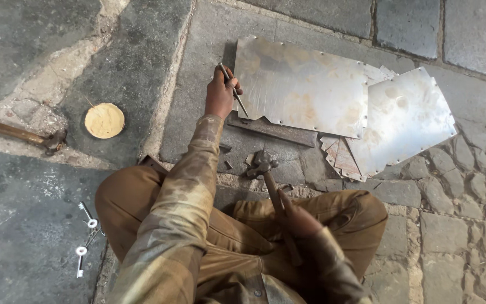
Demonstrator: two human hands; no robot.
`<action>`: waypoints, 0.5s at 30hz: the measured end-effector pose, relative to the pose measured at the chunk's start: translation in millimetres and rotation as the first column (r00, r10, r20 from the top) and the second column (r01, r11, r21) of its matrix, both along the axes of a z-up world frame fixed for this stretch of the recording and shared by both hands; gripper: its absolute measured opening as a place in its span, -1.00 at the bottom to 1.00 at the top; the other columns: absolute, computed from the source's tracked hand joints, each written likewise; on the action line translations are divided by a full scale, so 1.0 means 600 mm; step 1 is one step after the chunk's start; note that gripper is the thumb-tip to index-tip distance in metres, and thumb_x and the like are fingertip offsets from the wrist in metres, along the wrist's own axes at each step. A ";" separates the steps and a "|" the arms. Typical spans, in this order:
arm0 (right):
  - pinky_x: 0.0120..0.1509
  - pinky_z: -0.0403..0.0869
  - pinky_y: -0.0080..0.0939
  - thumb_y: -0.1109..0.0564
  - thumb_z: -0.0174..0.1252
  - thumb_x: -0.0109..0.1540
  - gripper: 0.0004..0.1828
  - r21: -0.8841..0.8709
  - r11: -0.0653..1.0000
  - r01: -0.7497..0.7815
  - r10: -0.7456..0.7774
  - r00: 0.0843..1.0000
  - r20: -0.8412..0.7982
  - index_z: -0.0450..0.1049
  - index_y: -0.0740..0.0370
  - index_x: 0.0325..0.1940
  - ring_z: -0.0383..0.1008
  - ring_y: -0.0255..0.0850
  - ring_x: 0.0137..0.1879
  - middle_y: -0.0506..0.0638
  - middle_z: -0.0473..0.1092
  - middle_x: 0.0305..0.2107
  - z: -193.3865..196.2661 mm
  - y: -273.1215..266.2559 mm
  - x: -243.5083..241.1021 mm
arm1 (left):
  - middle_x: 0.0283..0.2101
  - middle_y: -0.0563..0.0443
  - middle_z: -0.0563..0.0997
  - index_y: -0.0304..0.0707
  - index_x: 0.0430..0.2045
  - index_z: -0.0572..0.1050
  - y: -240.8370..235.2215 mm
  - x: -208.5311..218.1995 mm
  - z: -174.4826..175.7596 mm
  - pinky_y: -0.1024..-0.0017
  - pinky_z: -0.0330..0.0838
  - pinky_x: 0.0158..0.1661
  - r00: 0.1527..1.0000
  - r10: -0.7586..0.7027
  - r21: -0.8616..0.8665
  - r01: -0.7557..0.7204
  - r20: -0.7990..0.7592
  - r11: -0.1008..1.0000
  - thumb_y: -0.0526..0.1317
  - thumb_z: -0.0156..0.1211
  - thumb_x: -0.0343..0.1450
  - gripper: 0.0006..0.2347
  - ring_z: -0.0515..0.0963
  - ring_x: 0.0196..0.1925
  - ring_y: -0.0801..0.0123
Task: The person sits on a stone floor and uses a hammer and a metal punch to drive holes into rectangular metal sheets. They repeatedly position the punch on the sheet, strike it with the hammer, and move to the next spot, working through a stack of similar sheets.
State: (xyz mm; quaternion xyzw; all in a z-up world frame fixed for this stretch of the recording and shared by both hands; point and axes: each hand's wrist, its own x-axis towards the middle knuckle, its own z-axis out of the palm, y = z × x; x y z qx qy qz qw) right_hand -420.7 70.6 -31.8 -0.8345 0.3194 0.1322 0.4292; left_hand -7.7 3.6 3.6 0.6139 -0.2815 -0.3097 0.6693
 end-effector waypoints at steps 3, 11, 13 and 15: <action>-0.15 0.58 -0.10 0.09 0.21 0.29 -0.16 0.249 0.922 0.297 -0.348 0.918 0.190 -0.10 0.19 0.52 0.48 -0.20 -0.21 0.11 0.44 -0.15 0.037 0.070 0.010 | -0.39 0.03 0.60 -0.15 -0.22 0.28 0.002 -0.009 -0.007 0.38 0.53 -0.44 1.000 0.009 0.005 -0.009 0.019 1.000 -0.35 0.00 0.55 -0.93 0.71 -0.37 0.43; -0.53 0.47 -0.23 0.05 0.01 0.31 -0.38 0.771 0.171 0.613 -0.761 0.579 -0.291 0.13 0.03 0.47 0.42 -0.25 -0.50 0.00 0.38 -0.44 0.099 0.090 0.040 | -0.38 0.04 0.60 -0.18 -0.22 0.33 -0.004 -0.005 -0.027 0.39 0.52 -0.40 0.999 -0.002 0.013 0.002 0.050 1.000 -0.33 0.00 0.55 -0.97 0.69 -0.36 0.43; -0.54 0.46 -0.24 0.08 0.04 0.32 -0.38 0.727 0.286 0.624 -0.758 0.612 -0.227 0.14 0.04 0.48 0.40 -0.26 -0.51 -0.01 0.37 -0.45 0.110 0.087 0.049 | -0.34 0.07 0.63 -0.18 -0.23 0.40 -0.008 -0.006 -0.020 0.38 0.55 -0.33 0.989 -0.096 0.009 0.095 0.112 0.995 -0.32 0.01 0.55 -0.98 0.69 -0.32 0.44; -0.53 0.45 -0.27 0.12 0.06 0.35 -0.39 0.629 0.506 0.590 -0.712 0.698 -0.082 0.14 0.11 0.50 0.37 -0.29 -0.51 -0.01 0.37 -0.42 0.136 0.078 0.062 | -0.26 0.10 0.68 -0.17 -0.24 0.50 -0.014 -0.012 -0.010 0.39 0.61 -0.21 0.936 -0.257 0.011 0.262 0.242 0.965 -0.30 0.02 0.57 -0.91 0.69 -0.24 0.47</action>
